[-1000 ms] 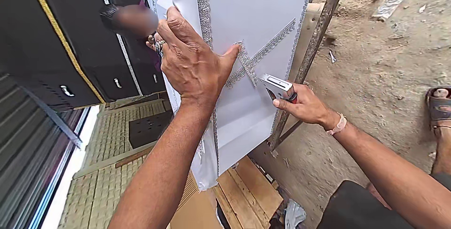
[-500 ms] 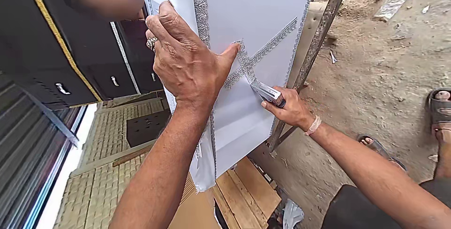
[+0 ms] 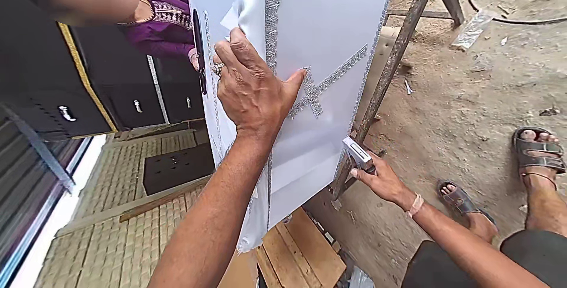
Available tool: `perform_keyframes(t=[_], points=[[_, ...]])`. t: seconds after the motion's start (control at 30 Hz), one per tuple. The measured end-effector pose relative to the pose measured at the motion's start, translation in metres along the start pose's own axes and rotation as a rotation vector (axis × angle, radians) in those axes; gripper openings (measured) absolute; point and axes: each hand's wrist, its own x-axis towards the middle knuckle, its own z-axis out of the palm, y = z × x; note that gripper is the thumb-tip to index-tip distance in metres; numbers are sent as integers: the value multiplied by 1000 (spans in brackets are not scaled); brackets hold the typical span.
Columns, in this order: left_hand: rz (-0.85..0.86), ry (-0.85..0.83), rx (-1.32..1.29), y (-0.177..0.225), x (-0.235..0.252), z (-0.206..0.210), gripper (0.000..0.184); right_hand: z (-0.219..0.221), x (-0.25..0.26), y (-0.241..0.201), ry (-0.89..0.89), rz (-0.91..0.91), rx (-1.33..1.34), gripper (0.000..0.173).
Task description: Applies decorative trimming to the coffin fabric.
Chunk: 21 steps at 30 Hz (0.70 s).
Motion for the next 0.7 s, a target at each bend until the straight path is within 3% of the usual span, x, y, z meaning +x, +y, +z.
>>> perform_keyframes(t=[0.1,0.33,0.5,0.7], points=[[-3,14,-22,-1,3,1,120,-20,23,-33,-89,-95,-40,62],[-6,52,-39,-2,2,3,116,-41,80,-122,34,-463,-135,43],[-15,62,-44,-2,3,4,114,-49,100,-147,-4,-599,-192,38],[-23,74,-41,-2,3,5,115,-50,107,-159,55,-620,-233,33]])
